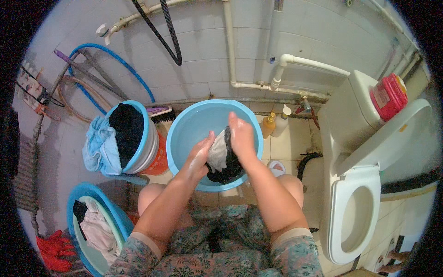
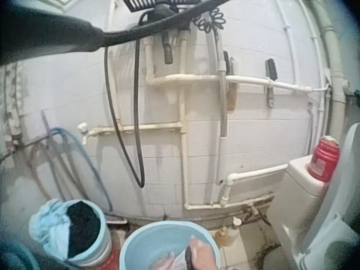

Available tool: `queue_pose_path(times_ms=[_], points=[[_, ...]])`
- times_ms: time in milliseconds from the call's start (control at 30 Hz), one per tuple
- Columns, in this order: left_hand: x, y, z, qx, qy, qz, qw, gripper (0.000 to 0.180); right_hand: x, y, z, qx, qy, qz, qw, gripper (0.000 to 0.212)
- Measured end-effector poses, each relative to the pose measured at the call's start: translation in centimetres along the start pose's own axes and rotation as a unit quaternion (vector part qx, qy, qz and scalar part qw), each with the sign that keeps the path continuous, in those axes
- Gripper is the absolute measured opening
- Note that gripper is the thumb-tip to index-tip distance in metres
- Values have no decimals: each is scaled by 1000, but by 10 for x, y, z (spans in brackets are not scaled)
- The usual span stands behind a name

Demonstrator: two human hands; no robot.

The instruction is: The person sits on the floor and hand-washes a dark garment in a blue basin filled with water. They apply soap from a yellow bar to the garment, scrub it thoroughly, and rinse it in the basin.

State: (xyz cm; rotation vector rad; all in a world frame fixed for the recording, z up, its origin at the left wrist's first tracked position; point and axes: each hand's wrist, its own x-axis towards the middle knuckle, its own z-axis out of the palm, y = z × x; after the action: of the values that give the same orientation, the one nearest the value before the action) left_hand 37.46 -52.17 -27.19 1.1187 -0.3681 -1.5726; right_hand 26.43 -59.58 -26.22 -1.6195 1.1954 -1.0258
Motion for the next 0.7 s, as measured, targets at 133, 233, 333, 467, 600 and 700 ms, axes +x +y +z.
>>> queue_pose_path(times_ms=[133, 233, 333, 467, 600, 700], points=[[35, -23, -54, -227, -270, -24, 936, 46, -62, -21, 34, -203, -58, -347, 914, 27], [2, -31, 2, -188, 36, -63, 980, 44, -38, 0, 29, -314, -61, -221, 921, 30], [4, -28, 15, -195, -61, -72, 976, 41, -10, -4, 16, -302, 24, -153, 941, 39], [63, -61, -83, -326, -422, -13, 846, 42, -59, -30, 42, -336, -32, -307, 890, 35], [-14, -7, 13, -131, -15, -70, 989, 54, -6, 9, 11, -327, -2, -165, 931, 35], [-15, 15, 3, -87, -60, -87, 991, 64, 15, 36, 4, -22, -49, 65, 996, 47]])
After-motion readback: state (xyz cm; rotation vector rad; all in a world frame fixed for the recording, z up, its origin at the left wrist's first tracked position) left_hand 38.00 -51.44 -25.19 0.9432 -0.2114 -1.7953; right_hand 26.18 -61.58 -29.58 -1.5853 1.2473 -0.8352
